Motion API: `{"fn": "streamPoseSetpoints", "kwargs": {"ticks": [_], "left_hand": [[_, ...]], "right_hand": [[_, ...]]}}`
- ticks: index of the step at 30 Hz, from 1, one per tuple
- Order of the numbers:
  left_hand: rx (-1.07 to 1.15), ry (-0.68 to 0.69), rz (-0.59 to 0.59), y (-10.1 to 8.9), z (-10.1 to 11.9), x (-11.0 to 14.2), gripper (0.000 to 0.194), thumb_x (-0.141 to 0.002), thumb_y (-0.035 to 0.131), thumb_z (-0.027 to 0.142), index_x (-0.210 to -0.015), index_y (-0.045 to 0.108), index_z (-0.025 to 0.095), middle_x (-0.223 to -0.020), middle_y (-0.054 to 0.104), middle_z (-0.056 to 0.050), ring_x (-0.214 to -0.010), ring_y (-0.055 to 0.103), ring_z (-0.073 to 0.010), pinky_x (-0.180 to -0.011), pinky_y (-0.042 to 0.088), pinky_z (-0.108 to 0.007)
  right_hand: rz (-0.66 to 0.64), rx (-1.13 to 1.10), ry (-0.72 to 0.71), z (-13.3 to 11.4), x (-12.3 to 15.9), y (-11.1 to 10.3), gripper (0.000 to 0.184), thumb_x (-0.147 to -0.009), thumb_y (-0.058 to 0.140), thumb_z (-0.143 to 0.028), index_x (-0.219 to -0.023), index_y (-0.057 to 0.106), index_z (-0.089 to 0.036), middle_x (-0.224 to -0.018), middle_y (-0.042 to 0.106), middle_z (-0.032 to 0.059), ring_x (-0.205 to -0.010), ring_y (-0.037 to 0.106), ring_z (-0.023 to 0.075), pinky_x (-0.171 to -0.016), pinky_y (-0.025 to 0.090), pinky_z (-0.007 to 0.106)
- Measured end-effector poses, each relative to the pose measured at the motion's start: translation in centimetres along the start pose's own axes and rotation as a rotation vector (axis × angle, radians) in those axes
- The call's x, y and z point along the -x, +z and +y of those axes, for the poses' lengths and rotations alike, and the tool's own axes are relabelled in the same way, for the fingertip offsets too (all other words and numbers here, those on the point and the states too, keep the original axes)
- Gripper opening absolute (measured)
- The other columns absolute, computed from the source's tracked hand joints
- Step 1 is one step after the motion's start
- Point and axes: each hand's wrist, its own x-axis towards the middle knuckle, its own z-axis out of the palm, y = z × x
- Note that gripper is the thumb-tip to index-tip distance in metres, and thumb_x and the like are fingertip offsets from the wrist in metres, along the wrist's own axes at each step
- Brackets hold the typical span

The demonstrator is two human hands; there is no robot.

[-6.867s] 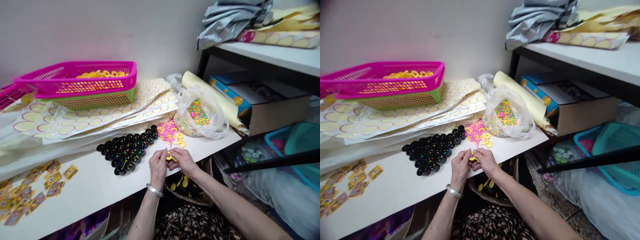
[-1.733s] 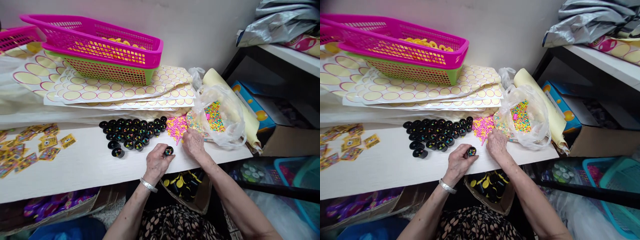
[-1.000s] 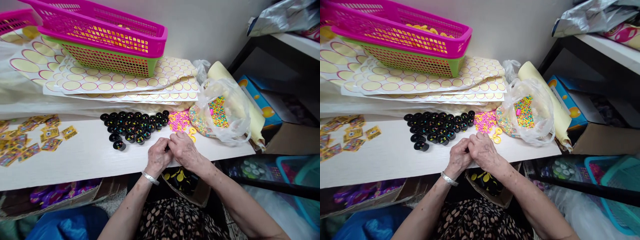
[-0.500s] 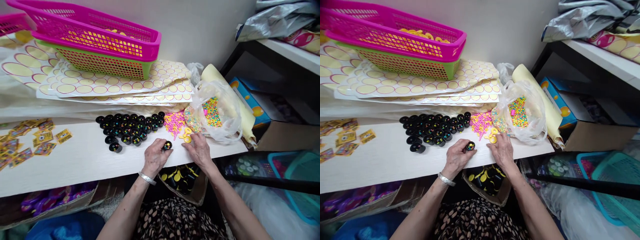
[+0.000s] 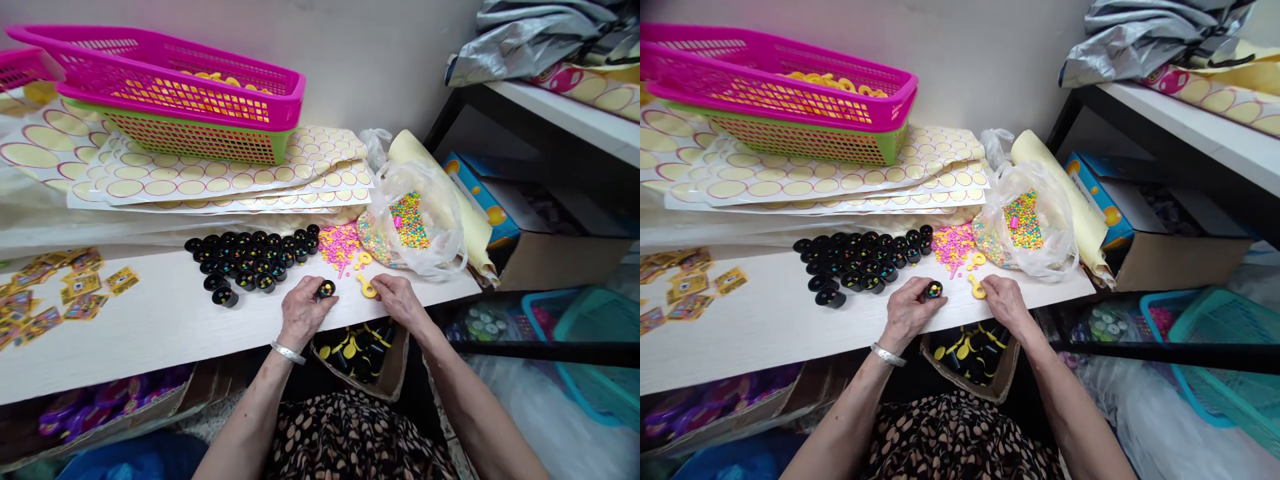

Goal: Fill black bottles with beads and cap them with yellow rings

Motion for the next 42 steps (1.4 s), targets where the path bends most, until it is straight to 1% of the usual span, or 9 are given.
{"fn": "streamPoseSetpoints", "kwargs": {"ticks": [4, 8, 13, 17, 21, 30, 32, 37, 42], "left_hand": [[0.016, -0.009, -0.019, 0.1, -0.1, -0.1, 0.022, -0.067, 0.069, 0.032, -0.086, 0.063, 0.022, -0.080, 0.057, 0.003, -0.064, 0.049, -0.0099, -0.058, 0.036, -0.022], [0.053, -0.031, -0.013, 0.2, -0.2, -0.1, 0.029, -0.063, 0.072, 0.034, -0.088, 0.063, 0.022, -0.079, 0.057, 0.003, -0.063, 0.048, -0.0096, -0.057, 0.036, -0.022], [0.111, -0.041, -0.027, 0.2, -0.3, 0.1, 0.027, -0.062, 0.073, 0.031, -0.086, 0.064, 0.022, -0.082, 0.057, 0.003, -0.065, 0.050, -0.0096, -0.059, 0.039, -0.022], [0.114, -0.024, -0.007, 0.2, -0.2, 0.2, 0.020, -0.065, 0.070, 0.028, -0.083, 0.066, 0.022, -0.084, 0.057, 0.002, -0.073, 0.053, -0.0116, -0.064, 0.042, -0.022], [0.125, -0.020, 0.023, 0.3, -0.2, 0.2, 0.008, -0.067, 0.064, 0.019, -0.074, 0.066, 0.020, -0.087, 0.057, 0.000, -0.078, 0.056, -0.0122, -0.069, 0.044, -0.022], [0.232, -0.019, -0.009, -0.3, -0.4, 0.4, 0.007, -0.065, 0.059, 0.013, -0.066, 0.064, 0.018, -0.086, 0.057, -0.001, -0.079, 0.055, -0.0129, -0.070, 0.044, -0.024], [0.351, -0.083, 0.013, -0.9, -0.3, 0.4, 0.010, -0.064, 0.057, 0.012, -0.068, 0.065, 0.017, -0.083, 0.058, -0.002, -0.076, 0.055, -0.0130, -0.068, 0.045, -0.024], [0.889, -0.479, 0.105, -1.3, 1.1, 0.0, 0.026, -0.066, 0.064, 0.029, -0.083, 0.063, 0.010, -0.061, 0.057, 0.000, -0.052, 0.051, -0.0092, -0.049, 0.040, -0.021], [0.922, -0.518, 0.138, 0.2, 2.5, -0.9, 0.030, -0.060, 0.072, 0.038, -0.065, 0.058, 0.012, -0.050, 0.046, 0.006, -0.044, 0.037, -0.0038, -0.041, 0.028, -0.016]], "right_hand": [[0.073, 0.331, 0.066, -1.1, 0.3, -0.3, 0.031, -0.088, 0.040, -0.038, -0.074, 0.060, -0.018, -0.071, 0.059, 0.0054, -0.070, 0.055, 0.0182, -0.059, 0.032, 0.026], [0.086, 0.410, -0.043, -1.9, 1.5, 0.7, 0.025, -0.082, 0.051, -0.041, -0.089, 0.057, -0.018, -0.091, 0.055, 0.0076, -0.083, 0.054, 0.0205, -0.062, 0.035, 0.027], [0.172, 0.135, -0.105, -2.4, 1.5, 1.6, 0.019, -0.080, 0.054, -0.035, -0.089, 0.057, -0.018, -0.084, 0.050, 0.0036, -0.072, 0.050, 0.0163, -0.063, 0.039, 0.028], [0.121, -0.196, -0.317, -4.7, 0.7, 2.1, 0.021, -0.078, 0.059, -0.031, -0.097, 0.057, -0.020, -0.089, 0.051, 0.0031, -0.078, 0.050, 0.0156, -0.069, 0.043, 0.028], [0.053, -0.146, -0.412, -6.9, 0.1, 2.8, 0.021, -0.076, 0.061, -0.024, -0.096, 0.060, -0.020, -0.090, 0.051, 0.0042, -0.088, 0.049, 0.0188, -0.077, 0.041, 0.031], [-0.021, -0.077, -0.371, -7.8, -0.1, 3.2, 0.016, -0.077, 0.052, -0.017, -0.089, 0.062, -0.019, -0.082, 0.046, 0.0023, -0.078, 0.047, 0.0158, -0.069, 0.039, 0.027], [-0.033, -0.055, -0.365, -8.0, -0.2, 3.3, 0.016, -0.076, 0.051, -0.016, -0.087, 0.062, -0.019, -0.082, 0.045, 0.0022, -0.077, 0.047, 0.0152, -0.068, 0.039, 0.026], [-0.034, -0.129, -0.330, -8.2, -0.4, 3.3, 0.012, -0.073, 0.055, -0.016, -0.080, 0.064, -0.018, -0.077, 0.042, 0.0003, -0.069, 0.044, 0.0129, -0.062, 0.036, 0.025], [-0.011, -0.497, -0.192, -7.5, -0.5, 3.9, 0.010, -0.068, 0.064, -0.022, -0.078, 0.066, -0.018, -0.070, 0.041, -0.0025, -0.062, 0.040, 0.0100, -0.057, 0.034, 0.023]]}}
